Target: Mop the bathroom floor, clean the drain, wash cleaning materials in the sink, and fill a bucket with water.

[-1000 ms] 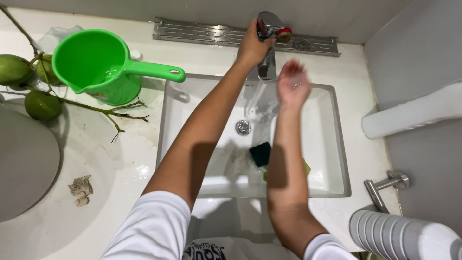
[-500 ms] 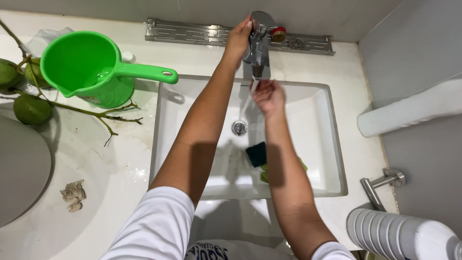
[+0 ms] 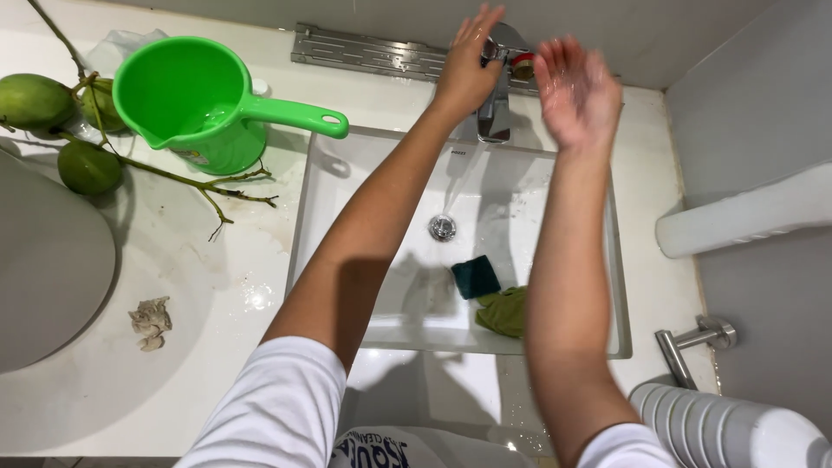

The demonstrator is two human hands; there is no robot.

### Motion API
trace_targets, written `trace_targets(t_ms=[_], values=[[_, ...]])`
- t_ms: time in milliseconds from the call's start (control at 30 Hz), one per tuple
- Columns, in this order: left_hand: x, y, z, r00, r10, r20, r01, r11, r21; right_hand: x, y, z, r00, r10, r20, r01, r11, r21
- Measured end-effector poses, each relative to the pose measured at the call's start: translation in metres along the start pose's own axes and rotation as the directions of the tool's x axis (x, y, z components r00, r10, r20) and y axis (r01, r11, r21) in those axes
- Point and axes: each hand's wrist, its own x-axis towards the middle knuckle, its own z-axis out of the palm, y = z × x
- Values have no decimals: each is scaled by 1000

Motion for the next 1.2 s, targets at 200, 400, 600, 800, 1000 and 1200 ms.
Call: trace_targets(t_ms=[200,400,600,800,1000,1200], values=[[26,18,10,974,95,204,-155,941,301,13,-20,97,933,357,38,-267,761,-592],[34,-71,36,979,177,101,-179,984,6,-15,28,-40,981,-43,-189,-30,929,-370],[-28,-96,46,981,-167,-96,165,986,-28,-58,144,-182,783,289,-552,-268,956,120],[-143,-100,38,834,-551,-31,549,834,-54,-63,167,-178,889,141,-435,-64,980,186],[-155,-65,35,692,-697,188,616,433,-658,-60,162,-184,872,-37,-487,47,999,8],[-145,-76,45,759,-631,164,586,552,-593,-47,162,-194,845,-139,-516,135,990,-46]])
